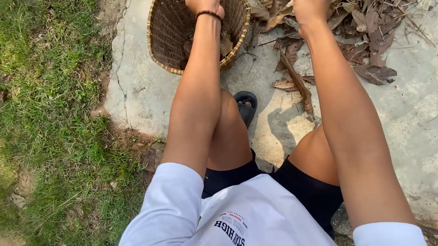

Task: Gathering and breaking down dry leaves into a woven basket.

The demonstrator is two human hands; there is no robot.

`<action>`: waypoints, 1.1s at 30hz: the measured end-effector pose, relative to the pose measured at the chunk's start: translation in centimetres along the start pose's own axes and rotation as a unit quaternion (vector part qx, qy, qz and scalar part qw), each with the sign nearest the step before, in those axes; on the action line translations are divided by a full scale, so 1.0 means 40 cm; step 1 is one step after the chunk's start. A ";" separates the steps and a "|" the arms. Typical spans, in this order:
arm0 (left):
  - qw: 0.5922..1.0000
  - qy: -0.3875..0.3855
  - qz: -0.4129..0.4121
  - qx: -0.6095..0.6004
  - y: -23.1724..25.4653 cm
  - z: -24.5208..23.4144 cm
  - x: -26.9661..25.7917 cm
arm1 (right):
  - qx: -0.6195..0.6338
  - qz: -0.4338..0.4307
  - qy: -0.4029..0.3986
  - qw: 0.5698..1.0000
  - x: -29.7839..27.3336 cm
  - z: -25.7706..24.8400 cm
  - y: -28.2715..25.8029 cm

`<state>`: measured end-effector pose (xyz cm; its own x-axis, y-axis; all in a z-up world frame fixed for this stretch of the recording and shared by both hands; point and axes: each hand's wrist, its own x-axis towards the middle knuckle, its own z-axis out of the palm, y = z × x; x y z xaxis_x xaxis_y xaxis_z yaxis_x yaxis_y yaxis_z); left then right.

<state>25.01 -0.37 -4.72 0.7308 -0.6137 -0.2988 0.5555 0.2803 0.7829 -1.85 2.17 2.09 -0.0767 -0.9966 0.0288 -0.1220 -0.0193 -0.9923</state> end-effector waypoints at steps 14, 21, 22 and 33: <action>0.841 -0.480 0.144 0.205 0.040 0.105 -0.197 | 0.068 -0.103 -0.105 0.987 -0.003 -0.120 -0.077; 0.808 -0.539 0.097 0.216 0.053 0.161 -0.283 | -0.210 -0.077 -0.198 0.954 -0.019 -0.151 -0.070; 0.807 -0.541 0.101 0.216 0.051 0.167 -0.292 | -0.209 -0.081 -0.196 0.955 -0.015 -0.159 -0.073; 0.493 -0.517 0.287 0.638 0.081 0.214 -0.412 | -0.511 -0.164 -0.199 0.820 -0.044 -0.187 -0.125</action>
<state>11.36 4.33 7.40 -0.3378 -0.9365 0.0944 -0.8088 0.3401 0.4798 -8.49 4.59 7.92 0.4307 -0.9020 0.0303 -0.8524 -0.4176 -0.3145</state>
